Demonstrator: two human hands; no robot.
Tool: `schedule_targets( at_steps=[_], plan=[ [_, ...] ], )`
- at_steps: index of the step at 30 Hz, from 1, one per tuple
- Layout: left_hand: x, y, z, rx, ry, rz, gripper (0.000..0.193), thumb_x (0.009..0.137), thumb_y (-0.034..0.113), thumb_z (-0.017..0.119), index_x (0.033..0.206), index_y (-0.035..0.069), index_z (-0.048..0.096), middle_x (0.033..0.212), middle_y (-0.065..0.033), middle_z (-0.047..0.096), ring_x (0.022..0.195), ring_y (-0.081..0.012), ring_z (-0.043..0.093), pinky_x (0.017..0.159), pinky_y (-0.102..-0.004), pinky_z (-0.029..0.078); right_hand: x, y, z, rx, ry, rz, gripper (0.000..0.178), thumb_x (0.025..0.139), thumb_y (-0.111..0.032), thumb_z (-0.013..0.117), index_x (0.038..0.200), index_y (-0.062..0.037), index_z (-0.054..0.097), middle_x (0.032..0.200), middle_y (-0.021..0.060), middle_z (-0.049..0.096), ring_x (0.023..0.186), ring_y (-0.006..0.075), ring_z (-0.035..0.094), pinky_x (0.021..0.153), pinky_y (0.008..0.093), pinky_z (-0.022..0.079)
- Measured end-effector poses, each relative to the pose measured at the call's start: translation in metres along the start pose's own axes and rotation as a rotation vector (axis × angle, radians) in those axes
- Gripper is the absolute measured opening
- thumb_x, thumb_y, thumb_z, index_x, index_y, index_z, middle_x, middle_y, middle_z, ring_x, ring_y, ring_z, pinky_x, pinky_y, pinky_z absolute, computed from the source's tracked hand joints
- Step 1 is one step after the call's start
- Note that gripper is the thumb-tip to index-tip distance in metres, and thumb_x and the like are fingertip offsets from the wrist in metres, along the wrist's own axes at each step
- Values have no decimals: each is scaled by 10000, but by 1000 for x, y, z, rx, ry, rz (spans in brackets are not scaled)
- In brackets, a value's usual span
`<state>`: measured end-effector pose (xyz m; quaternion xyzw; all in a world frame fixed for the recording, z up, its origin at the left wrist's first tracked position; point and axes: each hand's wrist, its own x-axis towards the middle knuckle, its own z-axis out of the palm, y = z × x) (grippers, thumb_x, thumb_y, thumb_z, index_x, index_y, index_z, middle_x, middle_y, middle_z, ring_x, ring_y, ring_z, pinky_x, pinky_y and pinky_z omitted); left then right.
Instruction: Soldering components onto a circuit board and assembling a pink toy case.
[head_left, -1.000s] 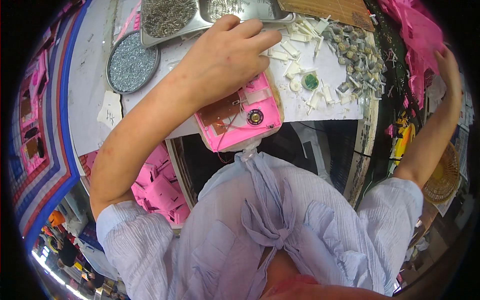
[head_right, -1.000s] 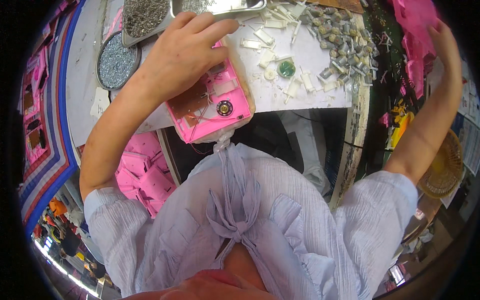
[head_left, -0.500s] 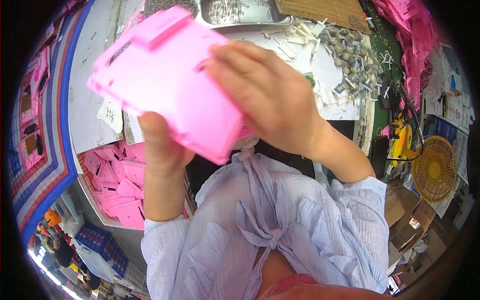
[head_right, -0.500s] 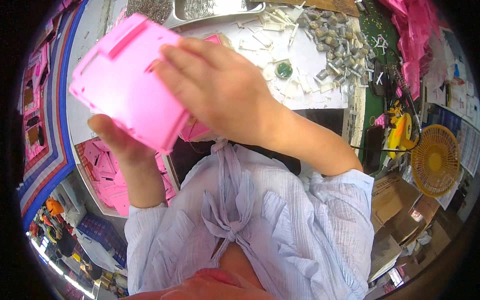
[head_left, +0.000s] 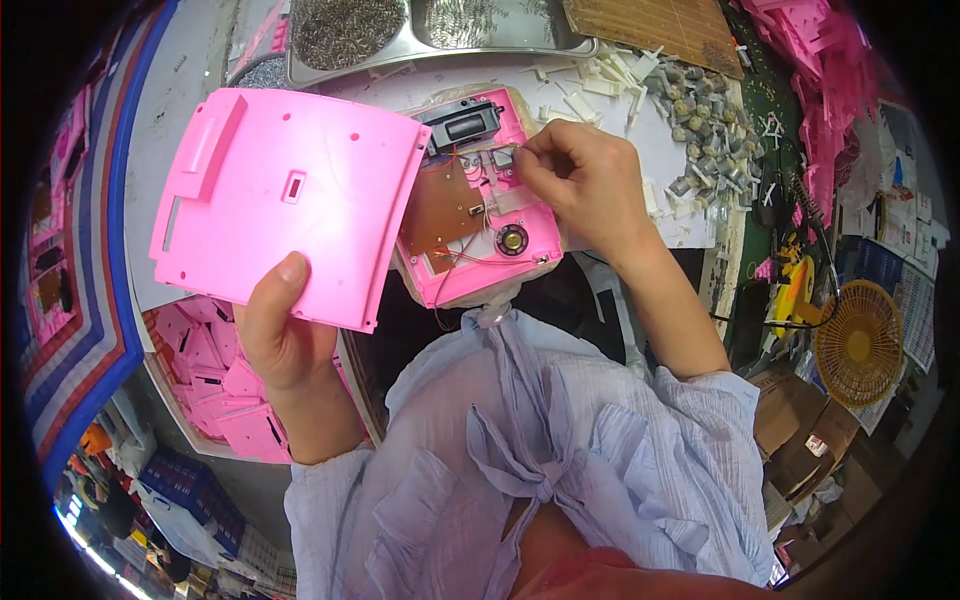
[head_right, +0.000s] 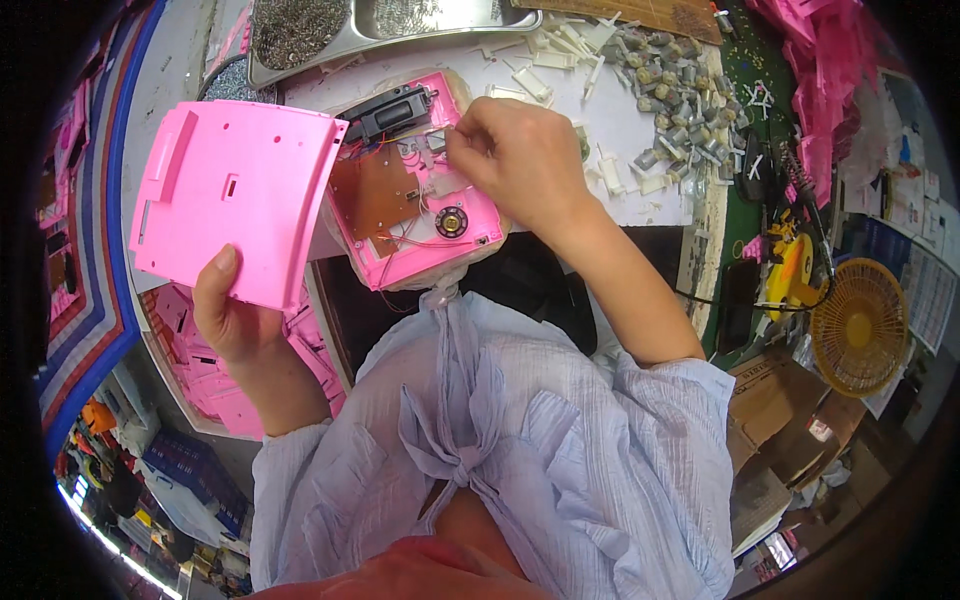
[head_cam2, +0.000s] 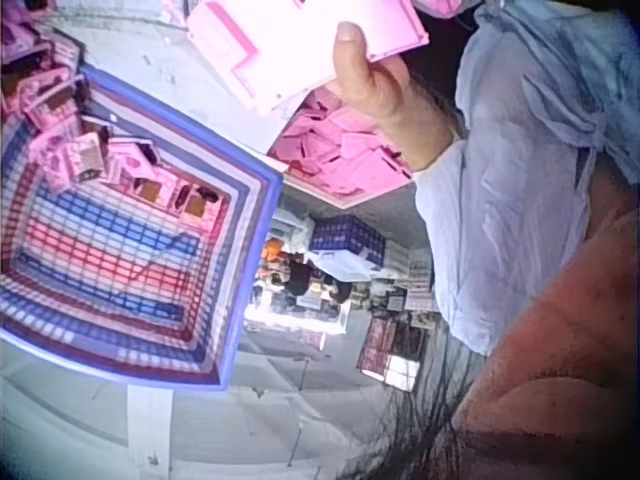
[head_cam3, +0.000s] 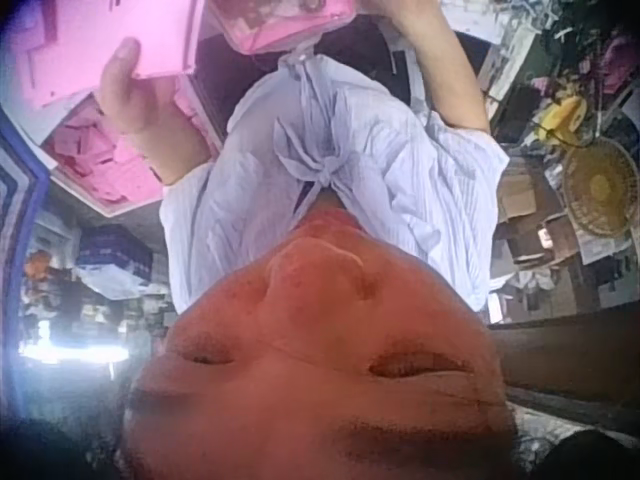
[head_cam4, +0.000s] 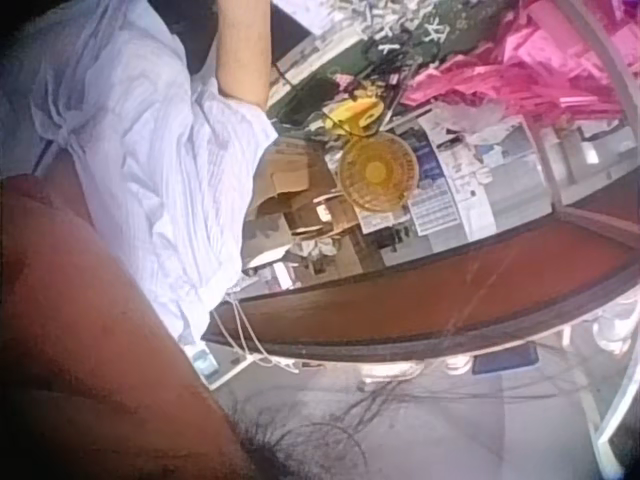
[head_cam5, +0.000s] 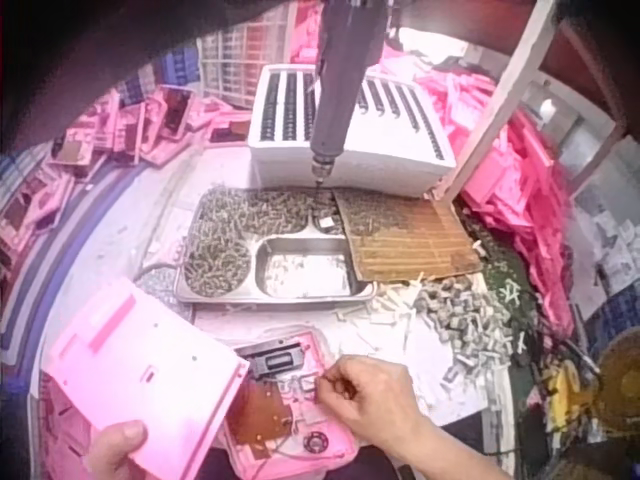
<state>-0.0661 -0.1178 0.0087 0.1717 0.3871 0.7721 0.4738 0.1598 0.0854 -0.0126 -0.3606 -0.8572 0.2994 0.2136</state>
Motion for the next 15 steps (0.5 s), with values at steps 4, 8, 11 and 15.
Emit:
schedule_targets(
  at_steps=[4, 8, 11, 15],
  plan=[
    [-1, -6, 2, 53, 42, -11, 628, 913, 71, 591, 1480, -105, 386, 1399, -256, 567, 1303, -332, 593, 1129, -477, 466, -1, -4, 12, -42, 81, 39, 179, 815, -142, 785, 758, -15, 672, 657, 83, 666, 548, 159, 622, 547, 305, 501],
    [-3, -8, 1, 51, 17, 6, 620, 913, 68, 590, 1471, -116, 390, 1394, -257, 571, 1297, -334, 598, 1126, -476, 467, -2, -9, 20, -85, 156, 77, 192, 799, -140, 781, 727, -23, 648, 640, 81, 662, 547, 180, 635, 543, 325, 504],
    [-4, -8, 1, 64, 17, 10, 606, 918, 69, 583, 1461, -124, 397, 1390, -254, 575, 1289, -333, 605, 1126, -476, 467, -4, -9, 23, -135, 163, 52, 200, 798, -151, 787, 736, -24, 646, 664, 93, 677, 560, 204, 655, 544, 340, 508],
    [-3, -6, 2, 97, 14, -1, 600, 920, 68, 575, 1458, -130, 399, 1392, -251, 575, 1282, -332, 609, 1125, -470, 463, -3, -10, 20, -211, 127, 21, 184, 821, -162, 775, 778, -25, 660, 686, 93, 685, 587, 210, 672, 561, 341, 514]
  ],
)
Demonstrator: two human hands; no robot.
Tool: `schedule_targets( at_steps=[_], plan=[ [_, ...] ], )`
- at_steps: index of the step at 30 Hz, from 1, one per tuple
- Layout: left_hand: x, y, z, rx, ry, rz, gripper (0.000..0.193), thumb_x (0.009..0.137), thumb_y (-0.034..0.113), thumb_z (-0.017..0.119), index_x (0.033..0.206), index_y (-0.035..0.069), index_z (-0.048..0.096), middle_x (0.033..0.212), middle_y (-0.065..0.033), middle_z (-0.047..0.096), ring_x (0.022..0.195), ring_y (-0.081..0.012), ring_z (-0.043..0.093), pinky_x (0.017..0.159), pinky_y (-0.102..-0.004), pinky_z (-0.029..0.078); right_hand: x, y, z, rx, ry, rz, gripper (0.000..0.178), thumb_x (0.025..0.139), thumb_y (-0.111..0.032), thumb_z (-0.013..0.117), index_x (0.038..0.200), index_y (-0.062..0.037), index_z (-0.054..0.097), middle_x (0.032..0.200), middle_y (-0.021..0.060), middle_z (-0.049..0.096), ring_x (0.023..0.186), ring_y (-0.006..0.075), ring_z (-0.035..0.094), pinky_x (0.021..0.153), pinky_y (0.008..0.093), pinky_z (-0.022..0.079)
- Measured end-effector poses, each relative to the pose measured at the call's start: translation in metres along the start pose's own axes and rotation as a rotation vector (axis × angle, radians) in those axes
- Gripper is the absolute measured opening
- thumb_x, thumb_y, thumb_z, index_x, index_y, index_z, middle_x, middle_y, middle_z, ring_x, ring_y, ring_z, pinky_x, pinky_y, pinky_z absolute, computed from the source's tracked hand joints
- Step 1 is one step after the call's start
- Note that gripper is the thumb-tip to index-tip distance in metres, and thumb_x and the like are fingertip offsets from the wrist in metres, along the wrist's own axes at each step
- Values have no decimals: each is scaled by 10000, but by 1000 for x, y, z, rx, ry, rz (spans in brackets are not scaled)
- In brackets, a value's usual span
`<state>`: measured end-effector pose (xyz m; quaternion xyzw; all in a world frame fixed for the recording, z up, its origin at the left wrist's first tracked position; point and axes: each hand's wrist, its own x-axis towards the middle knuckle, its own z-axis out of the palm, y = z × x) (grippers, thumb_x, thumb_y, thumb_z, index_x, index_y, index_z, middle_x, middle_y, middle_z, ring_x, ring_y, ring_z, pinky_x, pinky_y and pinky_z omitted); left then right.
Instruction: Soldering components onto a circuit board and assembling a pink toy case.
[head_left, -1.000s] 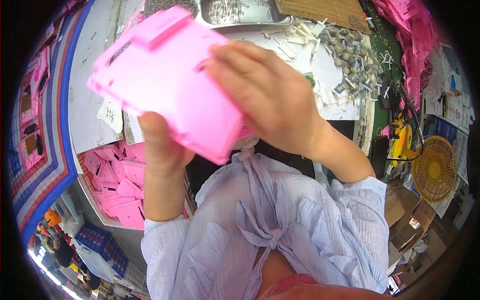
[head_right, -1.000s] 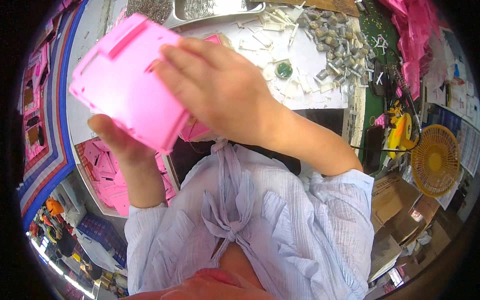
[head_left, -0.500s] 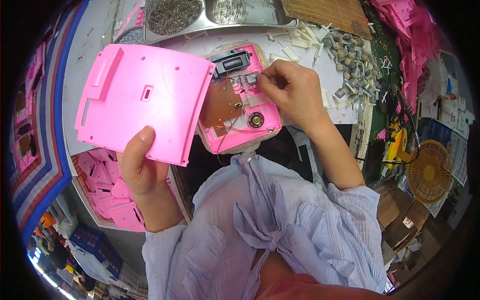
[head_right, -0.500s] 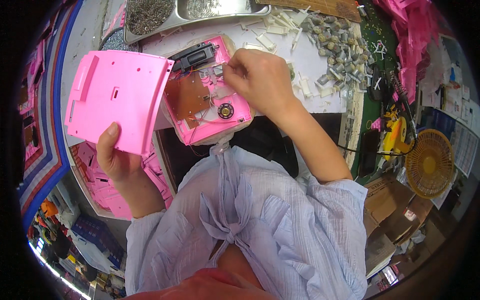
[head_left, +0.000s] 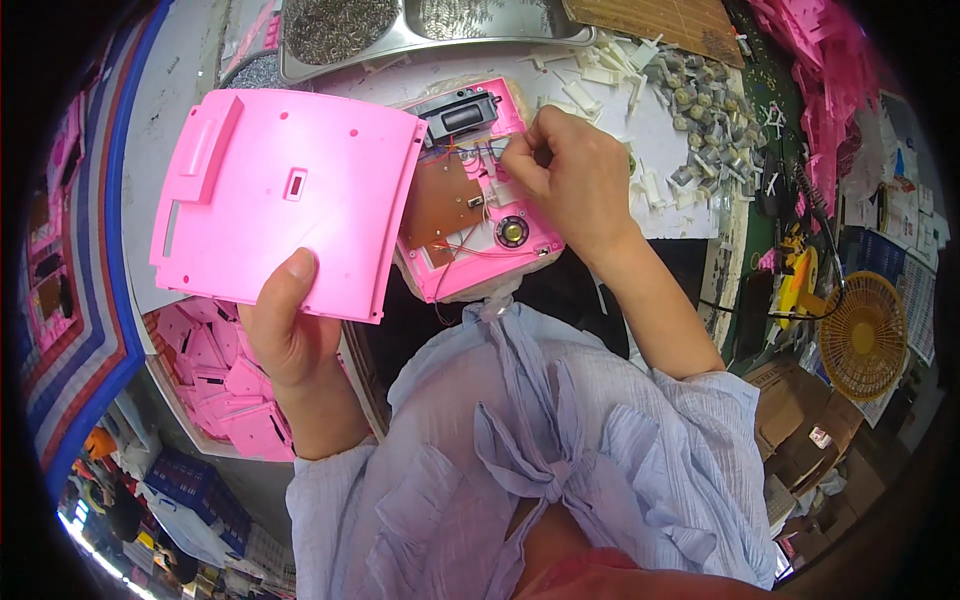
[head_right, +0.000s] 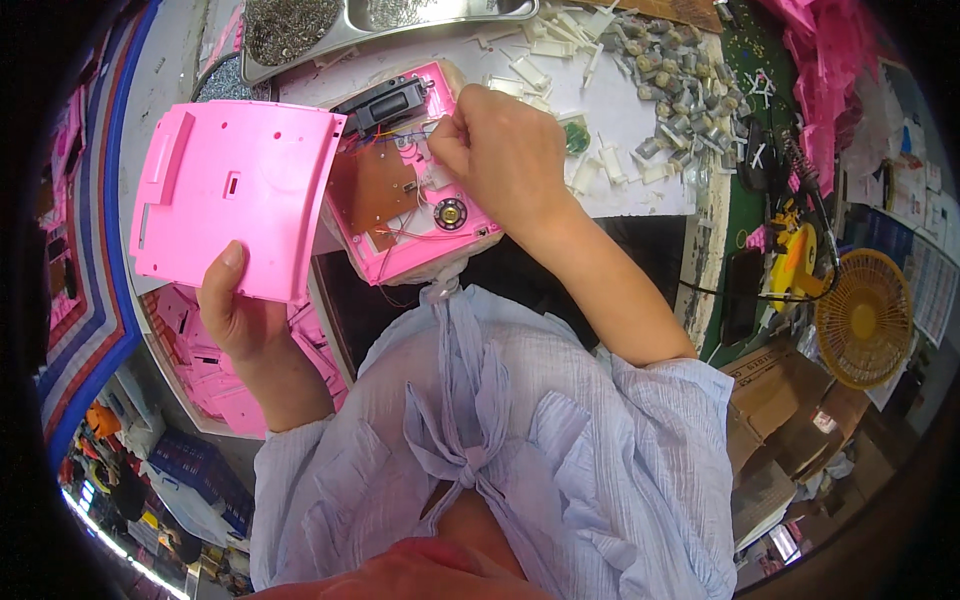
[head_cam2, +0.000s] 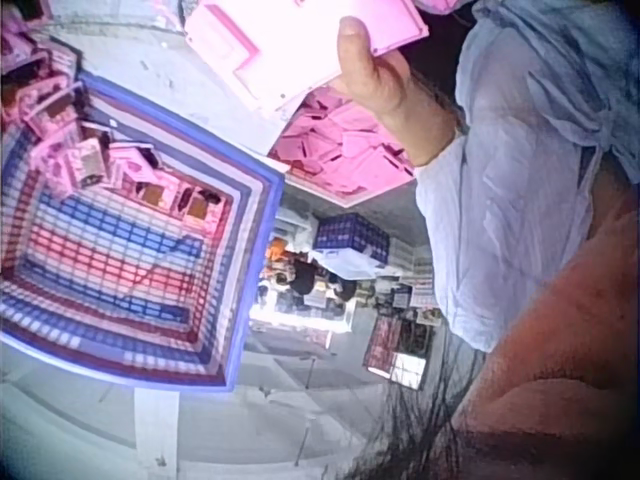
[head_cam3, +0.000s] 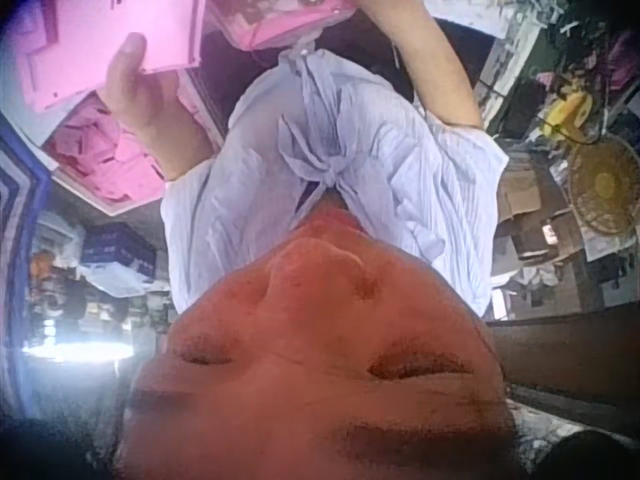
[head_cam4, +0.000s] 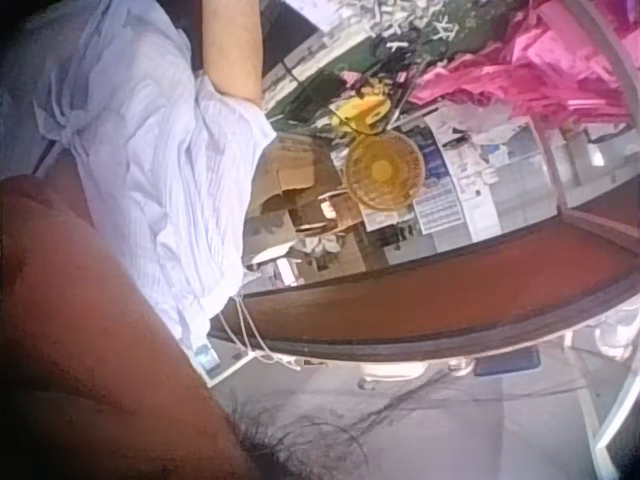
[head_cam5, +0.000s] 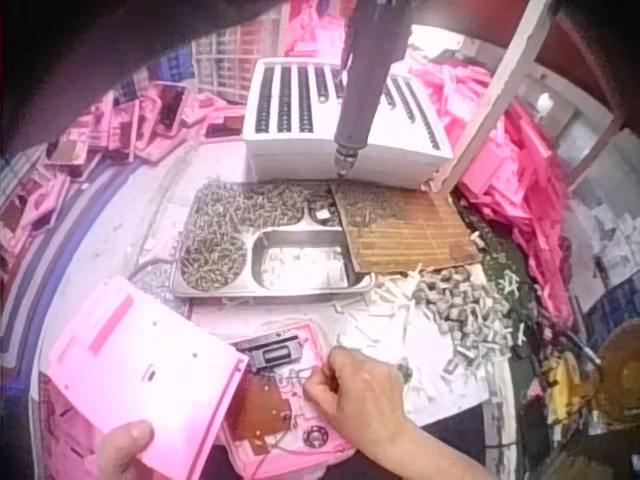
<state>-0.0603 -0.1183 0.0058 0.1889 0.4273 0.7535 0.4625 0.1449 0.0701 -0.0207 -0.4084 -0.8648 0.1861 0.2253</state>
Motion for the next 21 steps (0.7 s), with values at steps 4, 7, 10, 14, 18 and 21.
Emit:
schedule_targets(
  at_steps=[4, 7, 10, 14, 18, 21],
  plan=[
    [0, 1, 7, 120, 49, 22, 639, 894, 85, 599, 1463, -126, 397, 1404, -247, 564, 1283, -342, 603, 1115, -464, 464, -1, 12, -14, 271, -115, 97, 148, 924, -168, 711, 930, -19, 719, 740, 43, 694, 642, 136, 652, 583, 287, 506],
    [-4, 7, 16, 218, 97, 4, 720, 844, 124, 648, 1473, -117, 391, 1409, -247, 558, 1284, -358, 598, 1110, -457, 464, -6, 27, -34, 631, -85, 154, 215, 991, -138, 643, 1151, -6, 698, 846, 31, 694, 686, 91, 612, 599, 248, 490],
    [-1, 12, 28, 277, -16, -129, 766, 804, 144, 697, 1467, -105, 404, 1374, -225, 579, 1262, -335, 605, 1089, -435, 472, -4, 11, -49, 1020, -208, 158, 486, 1008, -60, 579, 1476, 6, 472, 926, 58, 680, 681, 77, 575, 590, 232, 469],
    [11, -2, 40, 316, -179, -223, 673, 833, 113, 760, 1413, -79, 477, 1266, -130, 644, 1143, -215, 640, 975, -353, 511, -12, -19, -70, 1193, -430, 238, 655, 973, 7, 601, 1570, -12, 331, 884, 56, 665, 611, 71, 564, 520, 206, 436],
    [12, -11, 44, 815, -204, 43, 452, 844, 112, 813, 1225, -30, 615, 1174, -111, 681, 852, -188, 682, 740, -317, 542, -48, 9, -82, 1324, -160, 422, 647, 978, -7, 624, 1561, -1, 344, 917, 85, 706, 543, 61, 549, 430, 188, 398],
    [31, -21, 41, 1288, -389, 631, 263, 827, 111, 789, 1053, 16, 694, 1095, -130, 672, 779, -290, 648, 709, -363, 531, -59, 48, -85, 1426, 57, 441, 617, 999, -118, 659, 1536, 10, 383, 990, 92, 716, 565, 61, 571, 417, 176, 407]
  ],
)
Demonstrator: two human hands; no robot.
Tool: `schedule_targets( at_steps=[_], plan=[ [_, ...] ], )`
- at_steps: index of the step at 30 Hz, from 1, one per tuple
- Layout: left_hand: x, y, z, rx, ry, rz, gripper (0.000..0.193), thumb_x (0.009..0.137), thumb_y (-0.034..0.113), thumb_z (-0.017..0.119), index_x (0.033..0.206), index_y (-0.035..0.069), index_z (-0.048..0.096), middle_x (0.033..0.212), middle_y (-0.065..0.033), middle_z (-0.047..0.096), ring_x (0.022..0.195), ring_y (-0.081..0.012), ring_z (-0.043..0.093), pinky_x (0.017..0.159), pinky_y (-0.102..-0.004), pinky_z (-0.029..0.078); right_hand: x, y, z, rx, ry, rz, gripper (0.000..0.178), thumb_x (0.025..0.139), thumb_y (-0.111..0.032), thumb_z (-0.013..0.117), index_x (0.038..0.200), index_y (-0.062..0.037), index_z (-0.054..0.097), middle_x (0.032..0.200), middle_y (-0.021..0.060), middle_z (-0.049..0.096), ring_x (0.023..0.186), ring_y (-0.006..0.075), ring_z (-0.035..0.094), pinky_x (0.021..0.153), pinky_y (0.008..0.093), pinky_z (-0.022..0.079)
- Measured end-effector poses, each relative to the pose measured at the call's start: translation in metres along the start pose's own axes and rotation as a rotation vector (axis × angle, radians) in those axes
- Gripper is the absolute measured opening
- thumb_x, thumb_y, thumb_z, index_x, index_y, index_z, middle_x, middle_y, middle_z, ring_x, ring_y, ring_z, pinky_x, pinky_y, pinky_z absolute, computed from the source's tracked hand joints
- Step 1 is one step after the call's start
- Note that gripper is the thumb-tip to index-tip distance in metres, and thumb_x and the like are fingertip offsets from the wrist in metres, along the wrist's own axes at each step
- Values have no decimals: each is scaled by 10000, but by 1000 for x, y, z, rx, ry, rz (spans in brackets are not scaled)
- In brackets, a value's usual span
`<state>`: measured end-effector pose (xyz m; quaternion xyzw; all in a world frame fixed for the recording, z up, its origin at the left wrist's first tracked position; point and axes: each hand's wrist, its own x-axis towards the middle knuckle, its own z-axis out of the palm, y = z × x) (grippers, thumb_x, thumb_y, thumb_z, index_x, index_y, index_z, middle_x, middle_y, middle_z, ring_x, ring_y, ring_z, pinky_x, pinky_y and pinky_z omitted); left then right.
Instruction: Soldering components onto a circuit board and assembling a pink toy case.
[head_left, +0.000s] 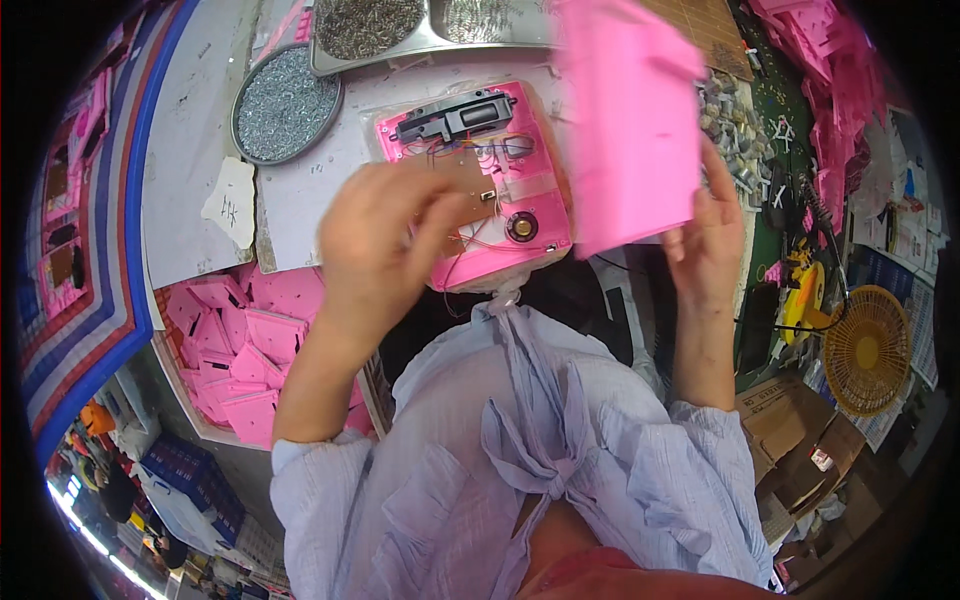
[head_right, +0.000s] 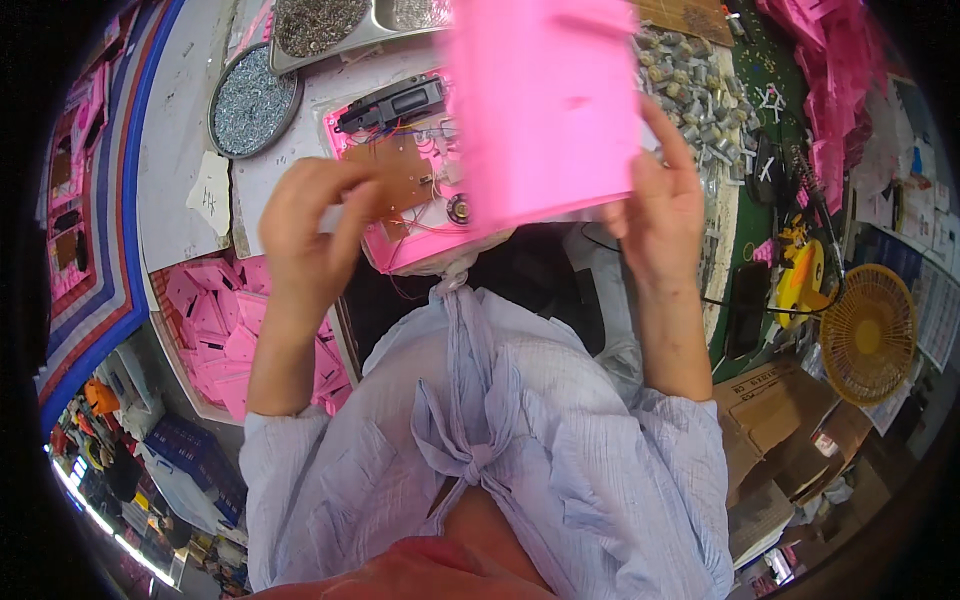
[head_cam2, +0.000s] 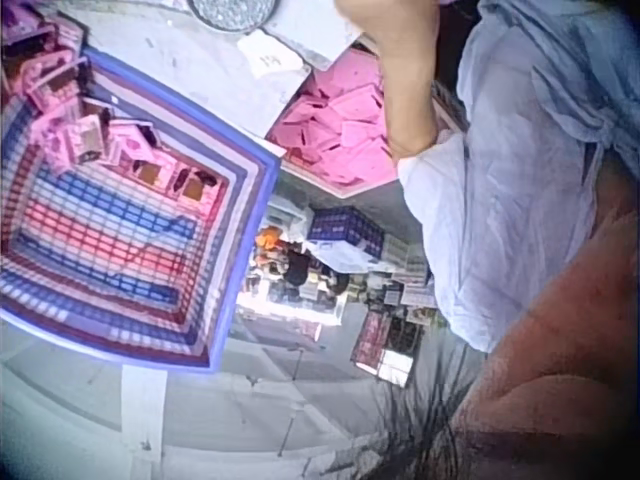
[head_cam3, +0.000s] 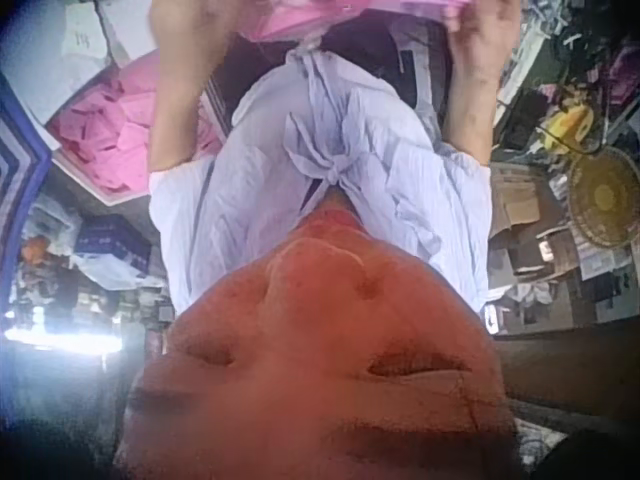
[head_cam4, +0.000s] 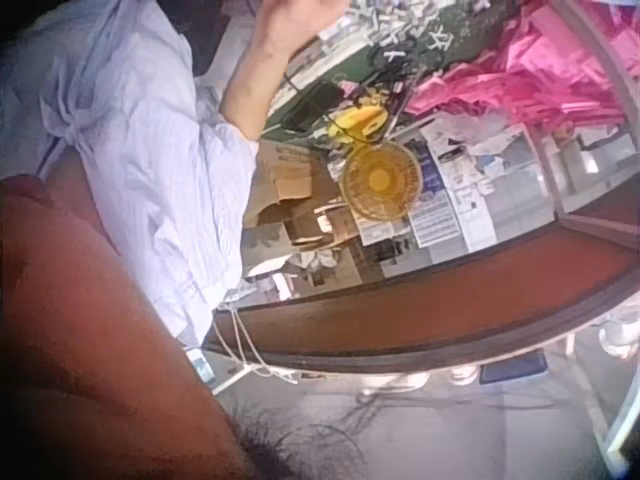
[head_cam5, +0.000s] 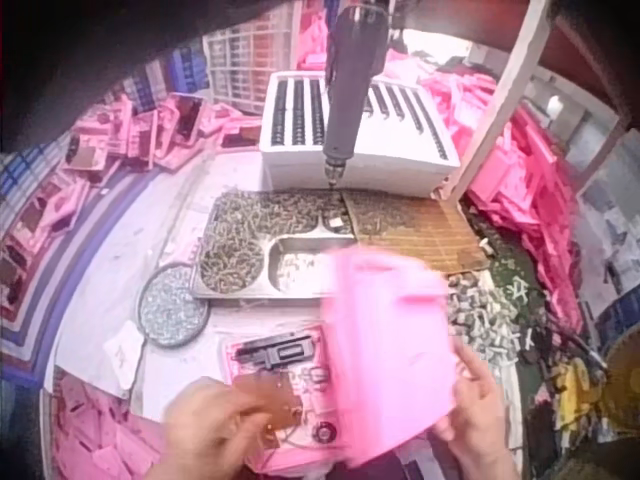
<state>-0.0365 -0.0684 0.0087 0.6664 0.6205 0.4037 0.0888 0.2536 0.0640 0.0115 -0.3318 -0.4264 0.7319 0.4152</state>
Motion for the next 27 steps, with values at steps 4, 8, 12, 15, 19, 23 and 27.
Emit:
schedule_targets(
  at_steps=[4, 8, 12, 15, 19, 23, 27],
  plan=[
    [28, 15, 37, 204, -75, 68, 322, 829, 73, 752, 1131, -7, 670, 1107, -144, 674, 949, -316, 636, 827, -394, 523, -2, -11, -15, -34, 96, -46, 613, 1001, -179, 681, 1516, 17, 412, 1062, 102, 715, 598, 58, 589, 419, 161, 416],
    [38, 18, 53, 332, -263, 56, 332, 834, 88, 732, 1131, -34, 648, 1125, -159, 656, 1026, -328, 626, 930, -416, 506, -4, -9, -19, -16, 40, -56, 604, 1001, -167, 681, 1502, 42, 416, 1077, 126, 724, 612, 61, 585, 424, 164, 421],
    [35, 17, 61, 273, -252, 92, 356, 836, 82, 719, 1153, -47, 624, 1150, -180, 636, 1060, -340, 625, 960, -422, 506, -4, -4, -18, -17, 78, -40, 578, 1002, -139, 673, 1488, 55, 428, 1067, 141, 728, 600, 63, 572, 424, 172, 412],
    [31, 14, 63, 191, -154, 95, 344, 826, 65, 670, 1139, -65, 613, 1179, -211, 611, 1090, -355, 616, 966, -417, 511, -4, -3, -21, -8, 44, -41, 568, 998, -127, 675, 1478, 62, 438, 1053, 138, 726, 593, 63, 563, 418, 177, 394],
    [33, 14, 70, 237, -178, 198, 320, 822, 50, 603, 1109, -92, 612, 1179, -242, 593, 1110, -361, 605, 962, -401, 517, -3, 0, -26, -5, 30, -23, 573, 995, -135, 680, 1475, 64, 438, 1029, 130, 722, 582, 60, 553, 416, 180, 384],
    [35, 20, 59, 251, -228, 216, 398, 819, 87, 647, 1184, -66, 612, 1178, -233, 614, 1109, -376, 617, 990, -415, 518, -4, 0, -29, -19, 68, -33, 573, 1001, -147, 676, 1481, 56, 436, 1019, 125, 720, 578, 58, 550, 419, 176, 386],
    [15, 31, 25, -3, -86, 22, 414, 846, -23, 669, 1254, -47, 602, 1184, -205, 639, 1059, -298, 672, 888, -370, 567, -7, -6, -28, -38, 97, -81, 592, 1010, -155, 663, 1512, 26, 407, 1012, 119, 718, 584, 62, 555, 431, 177, 405]
  ],
)
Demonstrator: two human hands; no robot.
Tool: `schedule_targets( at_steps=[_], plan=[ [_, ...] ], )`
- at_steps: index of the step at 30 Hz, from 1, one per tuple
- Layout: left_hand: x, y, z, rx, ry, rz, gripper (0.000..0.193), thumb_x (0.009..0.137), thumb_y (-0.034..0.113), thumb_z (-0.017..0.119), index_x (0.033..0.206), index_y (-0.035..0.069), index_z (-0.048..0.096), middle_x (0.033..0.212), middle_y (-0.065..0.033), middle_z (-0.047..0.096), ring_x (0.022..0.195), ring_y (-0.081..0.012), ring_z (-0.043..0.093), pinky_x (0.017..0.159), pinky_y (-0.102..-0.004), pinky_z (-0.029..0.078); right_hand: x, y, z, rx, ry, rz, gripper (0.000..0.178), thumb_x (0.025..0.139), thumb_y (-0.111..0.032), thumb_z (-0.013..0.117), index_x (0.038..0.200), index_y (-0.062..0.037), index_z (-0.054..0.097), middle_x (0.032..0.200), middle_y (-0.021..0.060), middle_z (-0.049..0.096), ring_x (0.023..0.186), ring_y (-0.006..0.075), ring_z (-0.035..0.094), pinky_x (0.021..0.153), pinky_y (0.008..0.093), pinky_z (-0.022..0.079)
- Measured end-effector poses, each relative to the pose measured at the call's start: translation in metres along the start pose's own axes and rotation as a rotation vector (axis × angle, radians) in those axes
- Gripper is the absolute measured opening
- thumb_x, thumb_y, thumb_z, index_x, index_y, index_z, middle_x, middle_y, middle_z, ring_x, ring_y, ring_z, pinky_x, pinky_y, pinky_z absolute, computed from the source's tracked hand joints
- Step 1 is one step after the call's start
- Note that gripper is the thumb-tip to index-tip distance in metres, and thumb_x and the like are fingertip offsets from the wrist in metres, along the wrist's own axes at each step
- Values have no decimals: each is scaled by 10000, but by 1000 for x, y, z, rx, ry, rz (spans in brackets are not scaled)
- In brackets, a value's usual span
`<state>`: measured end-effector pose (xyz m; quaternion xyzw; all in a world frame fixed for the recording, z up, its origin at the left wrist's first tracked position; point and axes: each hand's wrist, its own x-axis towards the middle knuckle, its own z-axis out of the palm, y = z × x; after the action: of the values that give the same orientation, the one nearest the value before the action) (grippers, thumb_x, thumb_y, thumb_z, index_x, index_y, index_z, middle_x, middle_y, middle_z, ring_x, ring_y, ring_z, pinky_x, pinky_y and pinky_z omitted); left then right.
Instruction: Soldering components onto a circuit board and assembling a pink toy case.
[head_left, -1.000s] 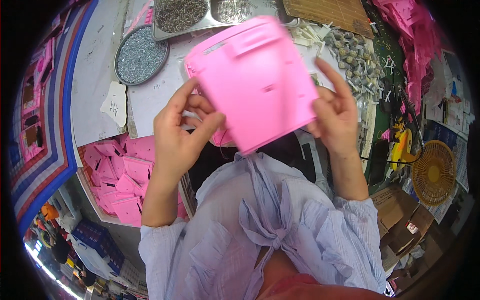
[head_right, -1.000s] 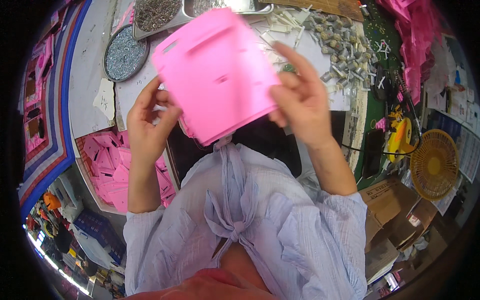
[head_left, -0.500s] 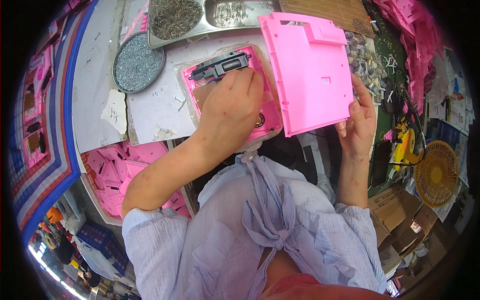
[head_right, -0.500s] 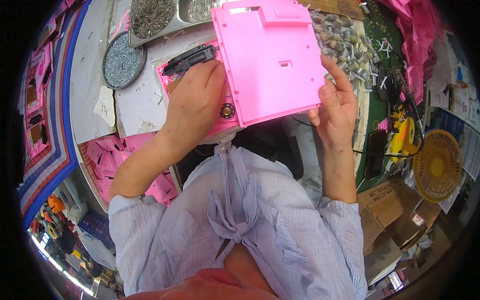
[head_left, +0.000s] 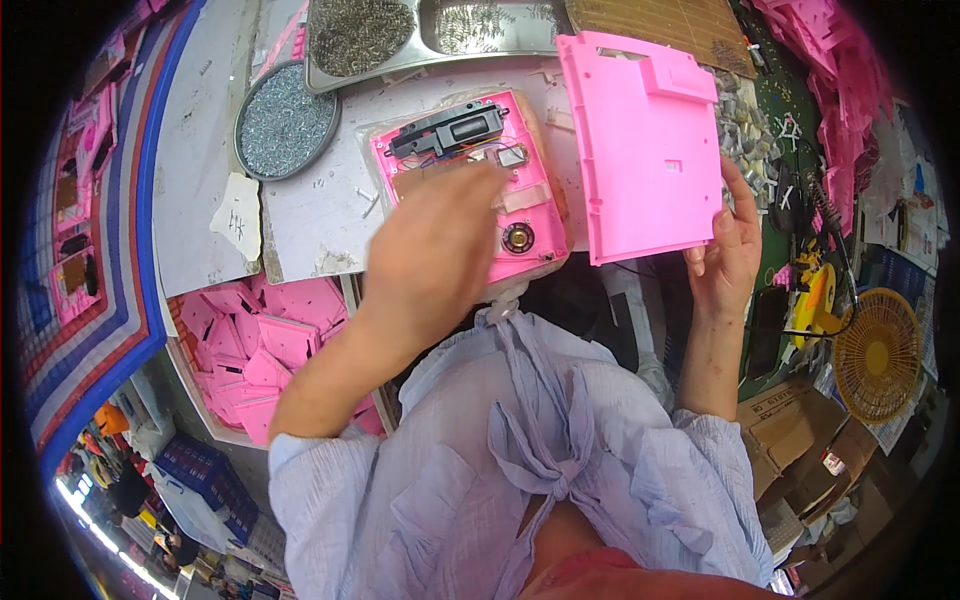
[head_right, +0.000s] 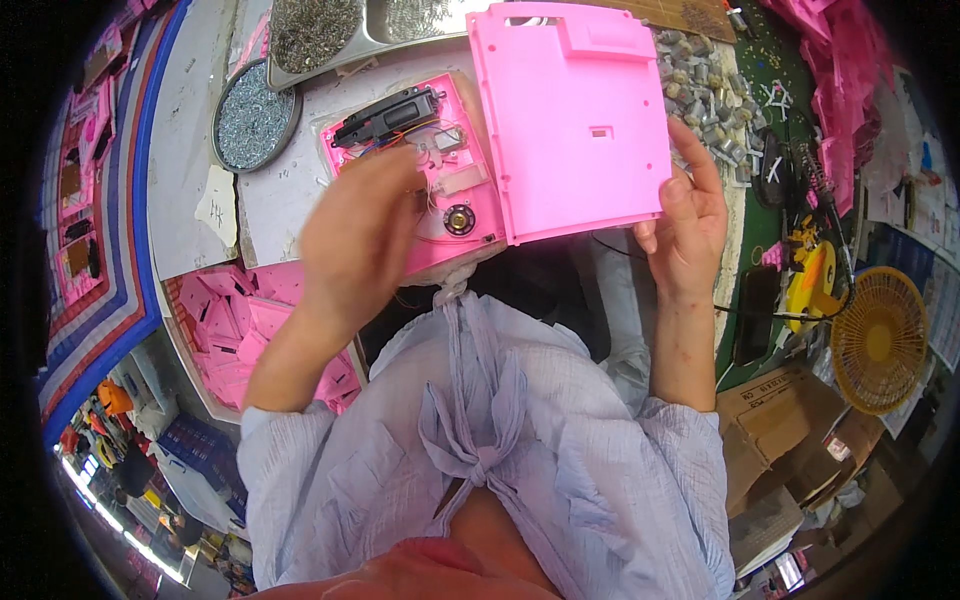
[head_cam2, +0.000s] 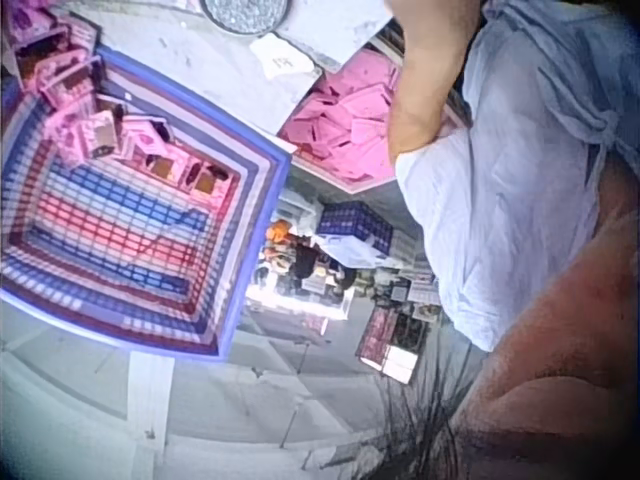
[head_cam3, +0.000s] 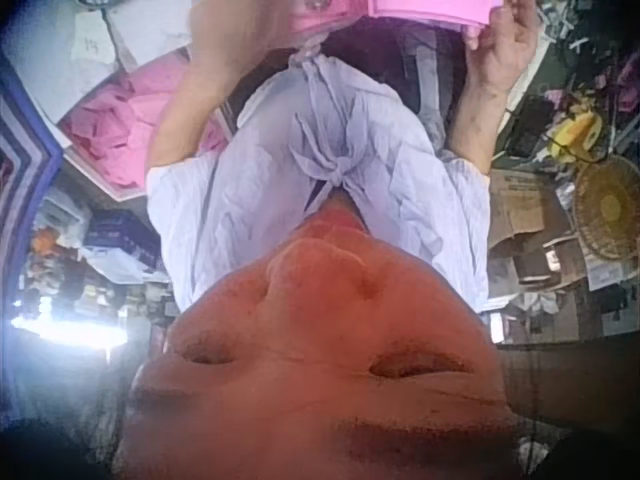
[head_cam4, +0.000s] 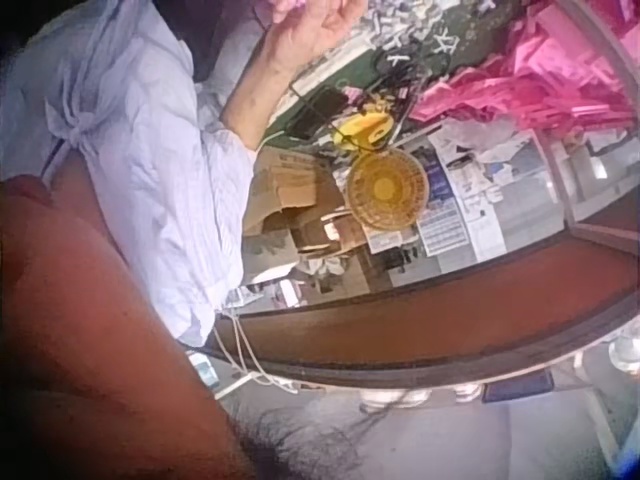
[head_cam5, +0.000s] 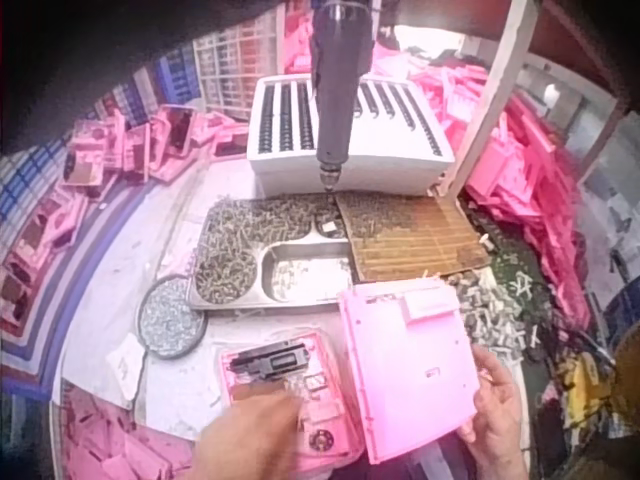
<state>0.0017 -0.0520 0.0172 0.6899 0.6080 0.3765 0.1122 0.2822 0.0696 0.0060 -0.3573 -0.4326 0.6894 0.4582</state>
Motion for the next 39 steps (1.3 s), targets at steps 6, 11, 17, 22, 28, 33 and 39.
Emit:
schedule_targets(
  at_steps=[6, 11, 17, 22, 28, 33, 39],
  plan=[
    [-33, 7, -6, -1304, 165, -559, 745, 939, -61, 620, 1588, -22, 257, 1214, -149, 650, 965, -136, 687, 718, -239, 559, -15, 24, 39, -126, -138, 238, 641, 1008, -42, 609, 1578, -59, 318, 944, 80, 700, 566, 81, 572, 468, 203, 445],
    [-42, 2, 0, -402, 166, -615, 805, 908, -3, 704, 1601, 11, 294, 787, 37, 573, 621, -15, 473, 548, -165, 344, -10, 35, 65, -1045, -418, -132, 640, 969, -158, 674, 1536, -65, 393, 683, 107, 635, 580, 241, 650, 541, 365, 490],
    [-45, -16, -3, -261, 100, -601, 710, 925, 46, 712, 1552, -8, 384, 760, 53, 513, 616, -18, 427, 578, -180, 324, 9, 42, 66, -1145, -538, -169, 594, 960, -323, 684, 1474, -106, 482, 674, 150, 641, 620, 360, 662, 580, 433, 513],
    [-61, -19, 7, -379, 218, -640, 687, 912, 121, 761, 1505, -12, 441, 682, 37, 492, 553, -30, 418, 530, -194, 352, 19, 38, 62, -1112, -705, -193, 569, 949, -307, 698, 1457, -122, 518, 689, 144, 651, 632, 347, 677, 579, 425, 517],
    [-75, -14, 16, -220, 269, -656, 582, 912, 97, 756, 1440, -17, 538, 725, -3, 521, 591, -76, 467, 551, -226, 401, 15, 36, 69, -1251, -761, -333, 656, 923, -250, 742, 1519, -121, 499, 691, 140, 637, 618, 302, 662, 582, 388, 514],
    [-78, -22, 14, -67, 228, -508, 486, 920, 90, 736, 1382, -8, 621, 778, -64, 523, 661, -169, 525, 602, -306, 453, 11, 33, 71, -1473, -805, -307, 656, 951, -320, 715, 1539, -145, 481, 619, 120, 614, 554, 299, 645, 541, 403, 514],
    [-66, -21, -17, -258, 46, -632, 388, 926, 122, 736, 1292, 3, 682, 778, -69, 580, 687, -166, 548, 642, -310, 462, 16, 17, 85, -1685, -882, -444, 556, 982, -382, 652, 1459, -121, 539, 564, 83, 610, 496, 293, 633, 472, 420, 493]
  ],
)
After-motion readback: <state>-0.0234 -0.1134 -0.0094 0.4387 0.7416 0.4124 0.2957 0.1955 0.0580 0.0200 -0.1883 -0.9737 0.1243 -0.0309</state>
